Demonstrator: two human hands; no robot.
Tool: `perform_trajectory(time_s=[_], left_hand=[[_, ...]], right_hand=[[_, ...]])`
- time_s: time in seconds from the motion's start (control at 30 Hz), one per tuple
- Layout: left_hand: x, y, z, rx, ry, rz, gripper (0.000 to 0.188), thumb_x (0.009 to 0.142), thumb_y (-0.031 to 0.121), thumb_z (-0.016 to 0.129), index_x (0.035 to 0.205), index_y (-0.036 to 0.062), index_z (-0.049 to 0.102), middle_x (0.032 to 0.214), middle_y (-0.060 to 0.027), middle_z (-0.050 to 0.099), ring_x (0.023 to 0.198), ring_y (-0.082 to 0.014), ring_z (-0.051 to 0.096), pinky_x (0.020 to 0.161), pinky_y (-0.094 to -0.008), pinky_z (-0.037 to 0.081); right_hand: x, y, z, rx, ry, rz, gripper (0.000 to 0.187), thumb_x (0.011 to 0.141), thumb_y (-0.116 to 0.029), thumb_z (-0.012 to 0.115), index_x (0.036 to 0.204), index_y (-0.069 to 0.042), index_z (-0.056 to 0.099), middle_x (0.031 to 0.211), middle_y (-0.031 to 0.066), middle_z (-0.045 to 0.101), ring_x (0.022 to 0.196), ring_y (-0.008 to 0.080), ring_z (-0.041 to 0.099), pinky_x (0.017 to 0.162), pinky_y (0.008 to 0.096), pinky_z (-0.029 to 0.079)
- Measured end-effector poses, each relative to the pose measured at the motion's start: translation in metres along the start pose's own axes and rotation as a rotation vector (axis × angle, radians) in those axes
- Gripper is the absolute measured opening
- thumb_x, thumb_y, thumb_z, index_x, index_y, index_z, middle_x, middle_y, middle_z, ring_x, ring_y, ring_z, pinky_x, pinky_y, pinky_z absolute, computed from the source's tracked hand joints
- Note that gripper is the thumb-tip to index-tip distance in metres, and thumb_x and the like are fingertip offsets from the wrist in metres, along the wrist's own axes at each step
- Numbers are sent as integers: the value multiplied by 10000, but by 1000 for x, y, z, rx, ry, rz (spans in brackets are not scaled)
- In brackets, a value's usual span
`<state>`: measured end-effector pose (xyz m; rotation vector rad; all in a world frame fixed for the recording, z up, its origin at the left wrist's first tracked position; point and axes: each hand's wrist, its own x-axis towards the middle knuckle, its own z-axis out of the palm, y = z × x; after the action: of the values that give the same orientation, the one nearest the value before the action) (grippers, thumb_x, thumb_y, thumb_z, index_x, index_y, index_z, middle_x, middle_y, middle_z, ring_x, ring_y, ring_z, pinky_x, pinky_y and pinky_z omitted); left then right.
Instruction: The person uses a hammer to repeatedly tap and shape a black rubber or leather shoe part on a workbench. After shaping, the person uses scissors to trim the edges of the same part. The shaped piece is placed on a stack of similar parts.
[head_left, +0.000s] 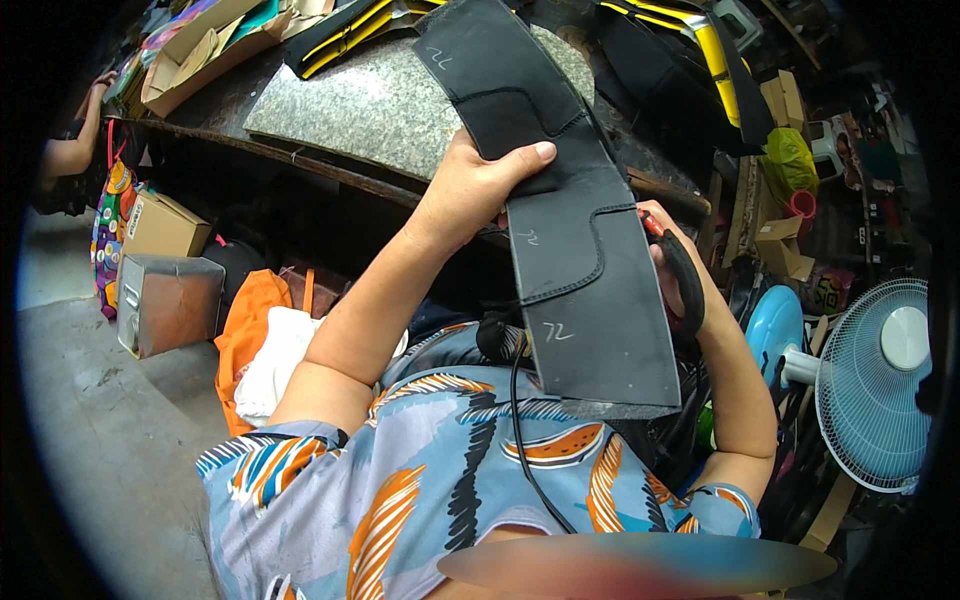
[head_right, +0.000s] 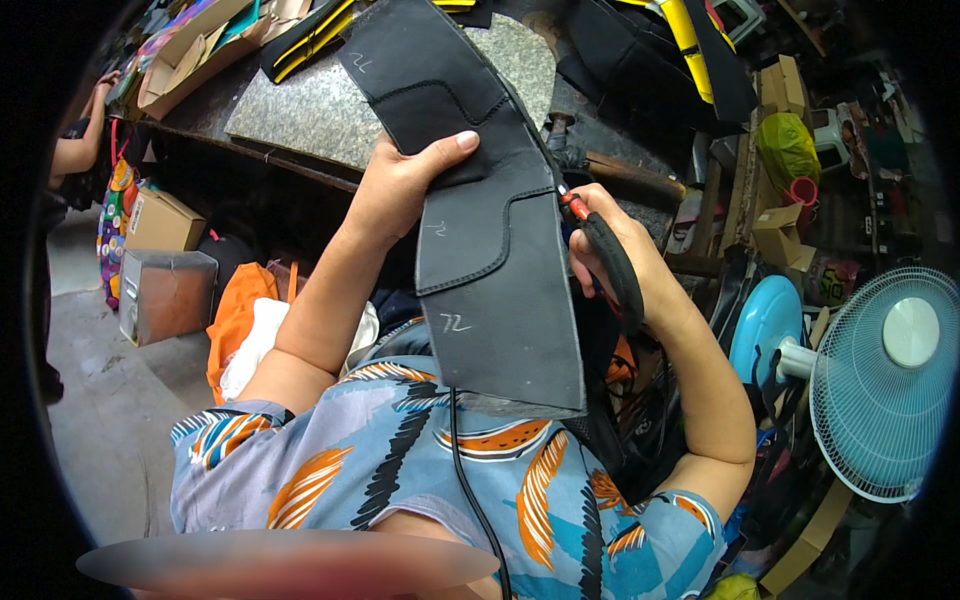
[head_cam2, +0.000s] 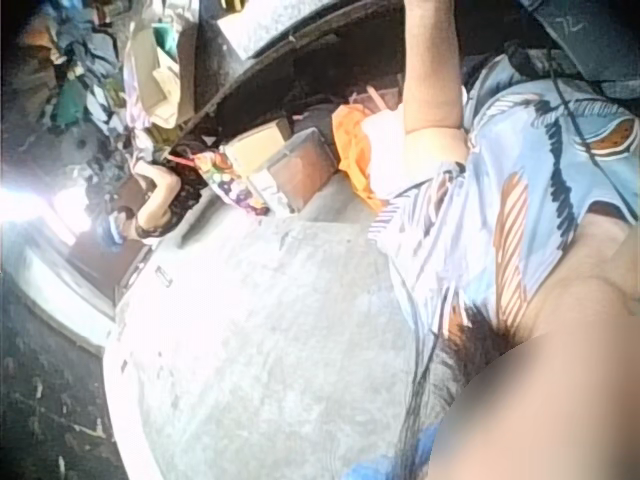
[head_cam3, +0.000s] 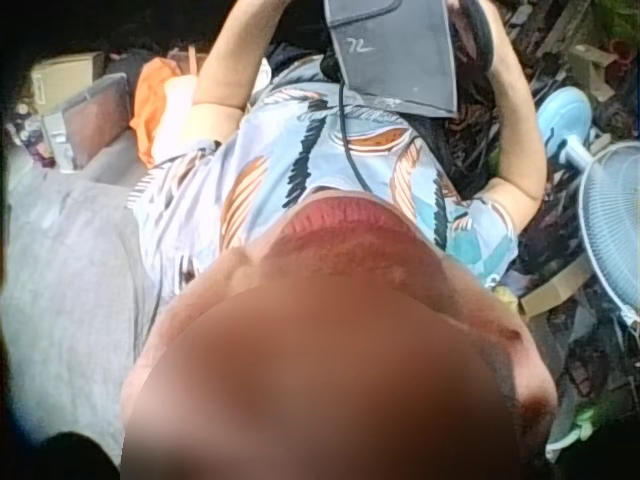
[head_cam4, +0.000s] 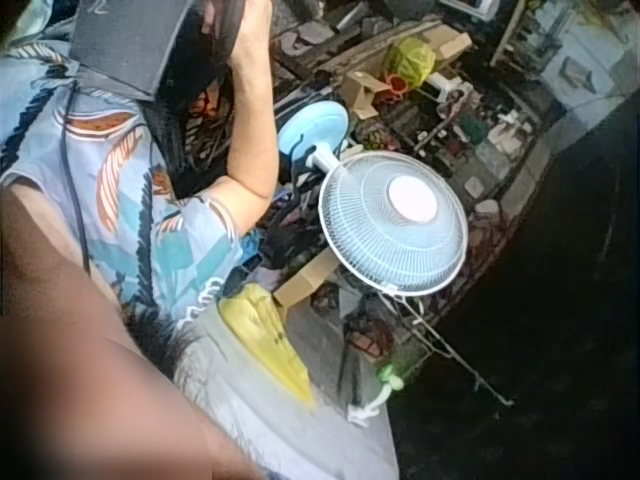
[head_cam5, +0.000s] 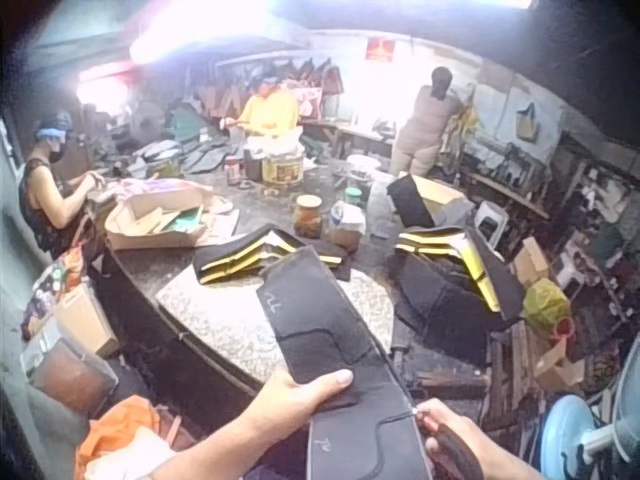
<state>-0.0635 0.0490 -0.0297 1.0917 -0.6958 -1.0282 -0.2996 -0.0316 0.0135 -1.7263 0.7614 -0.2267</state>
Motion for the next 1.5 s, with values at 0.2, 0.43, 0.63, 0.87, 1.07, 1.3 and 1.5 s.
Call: perform_trajectory(time_s=[0.2, 0.43, 0.63, 0.87, 1.07, 1.3, 1.5], left_hand=[[-4, 2, 3, -181, 3, -63, 371, 843, 136, 743, 1125, -54, 594, 980, -110, 679, 858, -153, 675, 712, -285, 571], [-5, -1, 6, -159, -170, -52, 404, 862, 146, 737, 1193, -31, 586, 1091, -95, 658, 999, -171, 632, 877, -318, 530], [-8, -7, 10, -177, -269, -127, 414, 872, 153, 735, 1211, -30, 582, 1102, -95, 655, 1013, -173, 626, 892, -320, 525], [-12, -14, 17, -214, -340, -173, 420, 865, 164, 750, 1197, -32, 585, 1087, -92, 659, 983, -167, 641, 867, -305, 535], [-13, -19, 19, -78, -467, -209, 416, 868, 174, 753, 1205, -20, 604, 1106, -92, 665, 1007, -173, 638, 891, -312, 521], [-16, -22, 21, -160, -538, -269, 500, 887, 208, 741, 1305, 8, 552, 1218, -79, 614, 1138, -172, 560, 984, -328, 464], [-20, -30, 25, -196, -591, -314, 498, 886, 203, 742, 1307, 13, 554, 1216, -77, 618, 1140, -171, 568, 985, -329, 468]], right_hand=[[1, -5, -2, -45, -29, 9, 412, 941, -301, 533, 1222, -5, 474, 579, 5, 499, 485, 82, 484, 491, 235, 413], [1, -6, -4, 30, -22, 26, 558, 933, -456, 582, 1251, -12, 469, 600, 3, 505, 505, 86, 487, 488, 232, 403], [2, -5, -2, -20, -6, 1, 579, 936, -485, 557, 1267, -22, 453, 592, -3, 493, 527, 88, 496, 504, 242, 412], [-3, -9, -3, 43, -9, 65, 646, 939, -586, 548, 1248, -26, 453, 617, 0, 498, 500, 83, 484, 483, 241, 415], [4, -6, 3, 131, 65, -95, 643, 931, -604, 547, 1187, -20, 458, 618, -9, 476, 471, 69, 484, 424, 209, 398], [2, -3, -2, 76, 75, -38, 678, 900, -676, 526, 1143, -45, 476, 605, -9, 480, 500, 77, 497, 458, 210, 398], [8, -2, -2, 67, 150, -78, 576, 930, -607, 549, 1093, -57, 495, 596, -17, 464, 504, 50, 489, 430, 182, 360]])
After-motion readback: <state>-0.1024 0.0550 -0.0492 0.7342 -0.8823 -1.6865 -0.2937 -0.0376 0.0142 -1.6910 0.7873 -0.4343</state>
